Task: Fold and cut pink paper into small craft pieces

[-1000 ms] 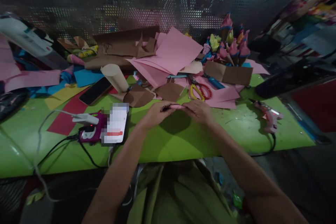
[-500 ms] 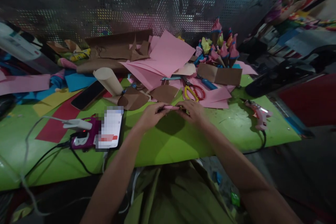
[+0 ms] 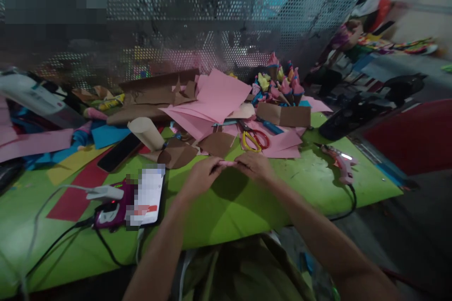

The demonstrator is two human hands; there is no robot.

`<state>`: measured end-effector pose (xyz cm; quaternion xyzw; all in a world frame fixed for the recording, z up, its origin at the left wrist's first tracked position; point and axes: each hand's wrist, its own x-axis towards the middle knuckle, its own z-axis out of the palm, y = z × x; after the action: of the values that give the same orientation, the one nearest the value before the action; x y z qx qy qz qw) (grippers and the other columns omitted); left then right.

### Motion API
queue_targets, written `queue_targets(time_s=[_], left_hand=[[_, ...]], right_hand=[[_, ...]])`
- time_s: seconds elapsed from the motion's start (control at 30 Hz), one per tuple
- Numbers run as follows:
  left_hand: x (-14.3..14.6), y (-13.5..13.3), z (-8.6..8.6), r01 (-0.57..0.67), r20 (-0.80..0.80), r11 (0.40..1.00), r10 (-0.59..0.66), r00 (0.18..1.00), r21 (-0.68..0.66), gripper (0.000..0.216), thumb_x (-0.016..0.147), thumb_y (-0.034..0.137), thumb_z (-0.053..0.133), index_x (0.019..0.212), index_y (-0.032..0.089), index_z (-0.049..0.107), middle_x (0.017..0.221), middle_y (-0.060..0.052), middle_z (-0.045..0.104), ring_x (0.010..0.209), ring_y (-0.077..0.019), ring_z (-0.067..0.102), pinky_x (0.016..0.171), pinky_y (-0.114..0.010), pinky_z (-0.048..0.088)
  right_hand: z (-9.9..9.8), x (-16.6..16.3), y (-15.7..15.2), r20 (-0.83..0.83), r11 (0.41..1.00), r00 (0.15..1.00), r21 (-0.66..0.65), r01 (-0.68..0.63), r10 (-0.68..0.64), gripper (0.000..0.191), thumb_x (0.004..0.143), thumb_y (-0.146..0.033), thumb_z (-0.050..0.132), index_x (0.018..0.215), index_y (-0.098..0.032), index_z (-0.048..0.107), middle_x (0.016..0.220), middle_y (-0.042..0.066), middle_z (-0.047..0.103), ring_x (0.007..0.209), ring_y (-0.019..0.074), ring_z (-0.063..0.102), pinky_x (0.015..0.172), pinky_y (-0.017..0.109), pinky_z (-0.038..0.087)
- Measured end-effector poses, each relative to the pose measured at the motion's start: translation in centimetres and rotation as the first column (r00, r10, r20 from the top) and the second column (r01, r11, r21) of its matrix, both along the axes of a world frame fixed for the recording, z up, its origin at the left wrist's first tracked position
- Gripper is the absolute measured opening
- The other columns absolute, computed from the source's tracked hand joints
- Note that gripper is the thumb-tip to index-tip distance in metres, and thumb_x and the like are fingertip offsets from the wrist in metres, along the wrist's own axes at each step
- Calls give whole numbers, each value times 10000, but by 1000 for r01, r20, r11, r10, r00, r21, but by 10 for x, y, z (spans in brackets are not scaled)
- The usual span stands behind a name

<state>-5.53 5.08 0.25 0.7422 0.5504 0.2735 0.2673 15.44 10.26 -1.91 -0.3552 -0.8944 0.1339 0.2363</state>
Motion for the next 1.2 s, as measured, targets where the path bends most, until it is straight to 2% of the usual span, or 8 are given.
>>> queue_targets(time_s=[0.3, 0.63, 0.77, 0.9, 0.97, 1.03, 1.13, 1.2], left_hand=[[0, -3, 5, 54, 7, 996, -55, 998, 66, 245, 955, 286, 484, 1057, 215, 695, 1017, -72, 719, 960, -221, 631, 845, -339, 462], [-5, -3, -4, 92, 104, 996, -91, 990, -3, 298, 950, 381, 504, 1090, 219, 711, 1027, -77, 723, 944, -207, 638, 838, -325, 481], [-5, -4, -1, 112, 105, 994, -110, 988, -6, 290, 948, 350, 500, 1108, 213, 698, 1053, -74, 724, 968, -204, 645, 857, -320, 485], [-3, -4, 2, 97, 67, 995, -98, 993, 20, 270, 942, 330, 494, 1069, 207, 698, 1030, -74, 736, 946, -210, 658, 839, -321, 494], [-2, -3, 2, 79, 30, 996, -80, 996, 40, 264, 943, 318, 482, 1040, 206, 700, 1011, -75, 740, 927, -214, 663, 828, -327, 495], [-2, -2, 1, 72, 5, 996, -72, 997, 46, 262, 946, 311, 470, 1019, 205, 699, 1005, -77, 742, 926, -215, 665, 823, -328, 494], [-4, 0, -2, 42, -4, 999, -41, 999, 36, 259, 949, 297, 459, 1010, 196, 689, 1024, -84, 742, 936, -212, 667, 820, -326, 493], [-5, 0, -4, 1, -41, 1000, 0, 999, 28, 229, 929, 236, 466, 969, 185, 685, 994, -86, 740, 907, -211, 667, 800, -324, 490]], right_hand=[[2, -2, 0, -63, 962, 997, -266, -66, 51, 530, 990, -554, 348, 714, -176, 595, 659, 20, 585, 624, 149, 521, 570, 271, 311], [1, -2, 1, -157, 755, 988, -648, -96, -9, 576, 864, -723, 443, 690, -180, 527, 591, -46, 414, 554, 110, 391, 520, 249, 236], [2, 0, 3, -207, 696, 978, -704, -142, -10, 535, 858, -687, 493, 684, -181, 507, 578, -57, 392, 542, 99, 379, 517, 245, 241], [2, -2, 5, -212, 685, 977, -714, -143, -17, 533, 848, -677, 511, 655, -180, 499, 558, -57, 397, 526, 94, 384, 503, 237, 242], [2, -3, 5, -176, 696, 984, -709, -111, -22, 511, 871, -641, 506, 656, -177, 526, 546, -52, 427, 515, 99, 409, 499, 237, 266], [4, -3, 5, -118, 764, 993, -643, -59, -23, 440, 910, -545, 511, 689, -172, 587, 584, -28, 525, 558, 119, 486, 534, 244, 327], [19, -2, 9, -66, 929, 996, -369, 27, -55, 240, 940, -360, 529, 921, -185, 691, 900, 50, 708, 838, 185, 624, 726, 290, 440], [34, -1, 17, -76, 978, 992, -186, 89, -105, 256, 942, -311, 533, 1125, -192, 667, 1126, 92, 698, 1014, 219, 622, 861, 337, 456]])
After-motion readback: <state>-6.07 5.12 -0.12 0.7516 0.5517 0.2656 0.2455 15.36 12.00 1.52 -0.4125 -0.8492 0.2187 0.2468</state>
